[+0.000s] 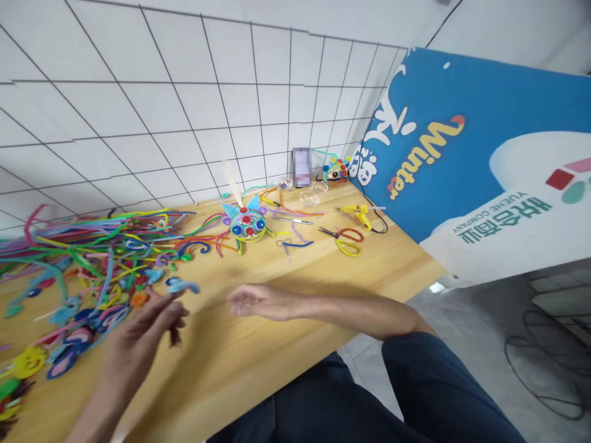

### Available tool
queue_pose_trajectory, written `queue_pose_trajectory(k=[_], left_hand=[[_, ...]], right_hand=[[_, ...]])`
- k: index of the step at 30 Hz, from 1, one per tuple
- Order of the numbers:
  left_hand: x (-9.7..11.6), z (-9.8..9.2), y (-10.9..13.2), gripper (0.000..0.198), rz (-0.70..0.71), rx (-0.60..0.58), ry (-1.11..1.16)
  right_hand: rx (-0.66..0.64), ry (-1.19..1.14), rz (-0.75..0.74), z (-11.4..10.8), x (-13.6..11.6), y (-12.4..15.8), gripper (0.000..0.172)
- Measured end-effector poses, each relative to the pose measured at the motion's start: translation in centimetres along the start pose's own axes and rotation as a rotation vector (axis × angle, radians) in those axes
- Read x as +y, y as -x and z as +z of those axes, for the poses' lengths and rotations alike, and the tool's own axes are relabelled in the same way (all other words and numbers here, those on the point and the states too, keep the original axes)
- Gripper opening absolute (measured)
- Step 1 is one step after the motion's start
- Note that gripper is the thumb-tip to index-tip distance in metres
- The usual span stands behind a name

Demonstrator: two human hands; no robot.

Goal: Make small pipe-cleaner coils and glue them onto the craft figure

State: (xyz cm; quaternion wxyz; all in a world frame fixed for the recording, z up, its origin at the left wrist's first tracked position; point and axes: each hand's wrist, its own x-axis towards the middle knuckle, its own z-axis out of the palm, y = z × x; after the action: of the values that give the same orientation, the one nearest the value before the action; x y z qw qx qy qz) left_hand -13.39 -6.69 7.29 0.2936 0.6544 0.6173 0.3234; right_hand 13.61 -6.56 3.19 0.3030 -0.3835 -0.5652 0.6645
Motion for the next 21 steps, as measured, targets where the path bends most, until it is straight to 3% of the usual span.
queue_pose_trajectory(k=[1, 3, 7, 10, 16, 21], left_hand=[[0.3, 1.5, 0.1, 0.073, -0.031, -0.1, 0.088], [0.8, 4.1, 0.6, 0.062, 0.051, -0.244, 0.074], [1.0, 8.0, 1.9, 0.033, 0.38, -0.359, -0.143], [0.7, 9.6, 2.4, 0.03, 0.471, -0.368, -0.25], [0.8, 10.2, 2.1, 0.027, 0.35, -0.345, -0.004], [1.5, 10.2, 1.1, 0.019, 0.19, -0.475, 0.397]], right_hand=[[0.005, -0.063, 0.019, 0.5, 0.6, -0.6, 0.022], [0.037, -0.151, 0.046, 1.0, 1.4, -1.5, 0.019], [0.186, -0.271, 0.034, 0.7, 2.2, -1.9, 0.029], [0.196, -0.277, 0.024, 0.0, 2.2, -1.3, 0.042], [0.154, -0.193, -0.05, -0.8, 1.9, -0.3, 0.046], [0.224, -0.142, -0.088, -1.1, 2.1, -0.3, 0.048]])
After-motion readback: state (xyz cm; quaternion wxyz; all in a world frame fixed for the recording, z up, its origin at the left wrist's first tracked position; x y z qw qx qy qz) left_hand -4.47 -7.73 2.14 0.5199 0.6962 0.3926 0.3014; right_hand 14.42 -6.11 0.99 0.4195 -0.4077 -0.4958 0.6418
